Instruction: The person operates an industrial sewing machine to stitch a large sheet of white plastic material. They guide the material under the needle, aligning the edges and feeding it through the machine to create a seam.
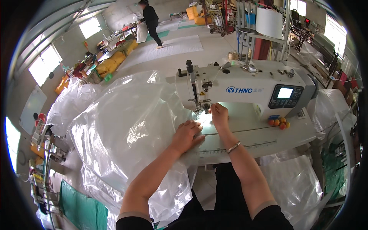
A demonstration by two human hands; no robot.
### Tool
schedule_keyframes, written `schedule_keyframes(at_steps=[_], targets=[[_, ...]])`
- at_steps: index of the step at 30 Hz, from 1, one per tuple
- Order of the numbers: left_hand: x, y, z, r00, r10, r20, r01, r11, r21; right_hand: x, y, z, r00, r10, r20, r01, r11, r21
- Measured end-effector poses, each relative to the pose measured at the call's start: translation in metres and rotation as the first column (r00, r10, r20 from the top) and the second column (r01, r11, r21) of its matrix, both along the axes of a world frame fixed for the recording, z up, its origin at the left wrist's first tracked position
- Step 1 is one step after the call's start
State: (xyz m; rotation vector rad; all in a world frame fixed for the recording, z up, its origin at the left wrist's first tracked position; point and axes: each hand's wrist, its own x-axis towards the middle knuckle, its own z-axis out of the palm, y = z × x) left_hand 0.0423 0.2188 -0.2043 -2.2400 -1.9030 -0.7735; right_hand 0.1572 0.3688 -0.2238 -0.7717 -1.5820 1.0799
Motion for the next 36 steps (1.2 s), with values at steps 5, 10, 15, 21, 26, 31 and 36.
schedule_keyframes(at_steps=[5,10,15,21,26,31,36], targets=[[-0.001,-0.002,-0.001,0.999,-0.007,0.031,0.008,1.0,-0.019,-0.003,0.002,-0.002,0.997,-0.03,0.077,0.028,0.999,0.023],[0.003,-0.007,0.003,0.999,-0.02,0.038,0.022,0.998,-0.051,-0.002,0.006,-0.007,0.993,-0.046,0.112,0.043,0.999,0.023],[0.006,-0.012,0.003,0.998,-0.008,0.058,0.01,0.999,-0.04,0.001,0.005,-0.002,0.982,-0.113,0.149,0.095,0.988,0.125],[-0.003,-0.011,-0.006,0.99,0.04,0.138,-0.041,0.999,0.007,0.024,0.0,0.0,0.795,-0.497,0.348,0.19,0.749,0.635],[-0.014,0.009,-0.017,0.975,0.117,0.188,-0.13,0.99,0.057,0.044,0.003,-0.012,0.682,-0.41,0.605,0.018,0.837,0.547],[-0.019,0.02,-0.014,0.968,0.176,0.179,-0.188,0.981,0.049,0.054,-0.023,-0.003,0.808,-0.19,0.558,-0.064,0.913,0.403],[-0.022,0.026,-0.018,0.937,0.274,0.218,-0.296,0.952,0.076,0.055,-0.06,0.005,0.862,-0.118,0.494,-0.159,0.861,0.484]])
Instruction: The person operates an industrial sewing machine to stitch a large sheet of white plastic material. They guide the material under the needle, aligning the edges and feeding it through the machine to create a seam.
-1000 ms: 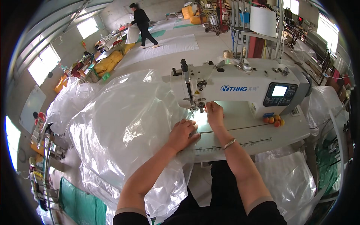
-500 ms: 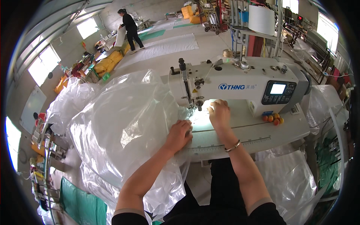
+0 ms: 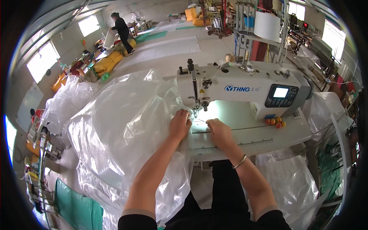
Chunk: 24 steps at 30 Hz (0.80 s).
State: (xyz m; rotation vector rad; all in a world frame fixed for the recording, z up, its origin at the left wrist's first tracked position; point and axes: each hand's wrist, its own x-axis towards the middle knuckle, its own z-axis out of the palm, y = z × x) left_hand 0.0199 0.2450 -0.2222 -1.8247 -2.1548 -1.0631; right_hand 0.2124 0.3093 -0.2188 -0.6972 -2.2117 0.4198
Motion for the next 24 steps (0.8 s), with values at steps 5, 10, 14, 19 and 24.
schedule_keyframes(at_steps=[5,10,14,19,24], targets=[[-0.013,-0.005,-0.008,0.995,0.087,-0.045,-0.085,0.995,0.048,-0.012,-0.016,0.003,0.997,-0.009,0.073,0.003,0.996,0.086],[-0.016,-0.03,-0.002,0.985,0.17,-0.04,-0.171,0.985,-0.03,-0.026,-0.021,-0.002,0.996,-0.063,0.063,0.061,0.998,0.03],[-0.011,-0.05,0.006,0.975,0.211,-0.074,-0.213,0.977,-0.026,-0.04,-0.026,-0.002,0.99,-0.084,0.111,0.084,0.996,0.005],[-0.007,-0.055,0.007,0.968,0.222,-0.121,-0.213,0.974,0.083,-0.055,-0.022,-0.011,0.989,-0.1,0.11,0.1,0.995,0.011],[-0.006,-0.055,0.007,0.972,0.209,-0.111,-0.199,0.976,0.089,-0.064,-0.02,-0.012,0.991,0.024,0.13,-0.025,1.0,0.002]])
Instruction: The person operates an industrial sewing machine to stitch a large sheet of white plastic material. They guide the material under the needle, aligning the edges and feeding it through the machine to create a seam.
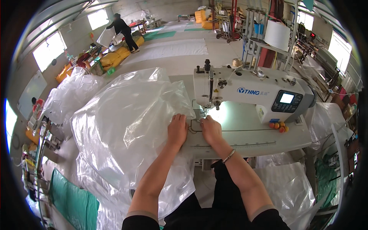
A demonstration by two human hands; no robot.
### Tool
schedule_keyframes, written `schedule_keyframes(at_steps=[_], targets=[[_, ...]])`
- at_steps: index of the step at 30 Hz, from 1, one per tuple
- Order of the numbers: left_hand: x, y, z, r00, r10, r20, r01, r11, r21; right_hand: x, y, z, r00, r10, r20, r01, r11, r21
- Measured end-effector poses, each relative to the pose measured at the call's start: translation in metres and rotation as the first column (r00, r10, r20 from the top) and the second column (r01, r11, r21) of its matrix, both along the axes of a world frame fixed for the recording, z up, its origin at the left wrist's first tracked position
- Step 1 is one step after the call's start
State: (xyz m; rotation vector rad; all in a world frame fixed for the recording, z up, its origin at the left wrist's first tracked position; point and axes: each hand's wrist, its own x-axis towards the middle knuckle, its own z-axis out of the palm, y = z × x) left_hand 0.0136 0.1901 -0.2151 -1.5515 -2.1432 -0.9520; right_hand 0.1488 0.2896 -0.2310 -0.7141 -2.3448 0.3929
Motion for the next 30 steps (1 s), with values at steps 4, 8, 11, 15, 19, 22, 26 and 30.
schedule_keyframes(at_steps=[4,8,11,15,19,22,26,30], targets=[[0.0,-0.003,0.0,1.0,-0.005,0.025,0.005,1.0,-0.004,0.013,0.003,-0.007,1.0,-0.01,0.008,0.009,0.999,0.053],[-0.005,-0.029,-0.006,0.999,-0.024,0.028,0.024,1.0,0.005,0.049,0.019,0.004,0.977,-0.206,0.057,0.2,0.975,0.096],[0.007,-0.063,-0.005,0.993,-0.05,0.104,0.05,0.999,0.002,0.074,-0.002,0.027,0.991,-0.113,-0.067,0.127,0.957,0.26],[0.056,-0.129,0.003,0.891,-0.239,0.387,0.28,0.958,-0.054,0.076,-0.056,0.047,0.969,0.24,0.056,-0.247,0.939,0.24],[0.092,-0.194,0.036,0.776,-0.447,0.446,0.516,0.855,-0.042,0.075,-0.09,0.035,0.857,0.492,0.154,-0.515,0.81,0.281],[0.1,-0.261,0.062,0.892,-0.378,0.248,0.367,0.926,0.091,0.091,-0.11,0.03,0.815,0.578,0.047,-0.57,0.785,0.243],[0.062,-0.376,0.046,0.894,0.446,0.05,-0.44,0.847,0.299,0.126,-0.134,0.056,0.809,0.584,-0.067,-0.57,0.806,0.159],[-0.014,-0.516,-0.069,0.461,0.803,0.379,-0.887,0.432,0.164,0.145,-0.138,0.043,0.78,0.605,-0.158,-0.598,0.796,0.093]])
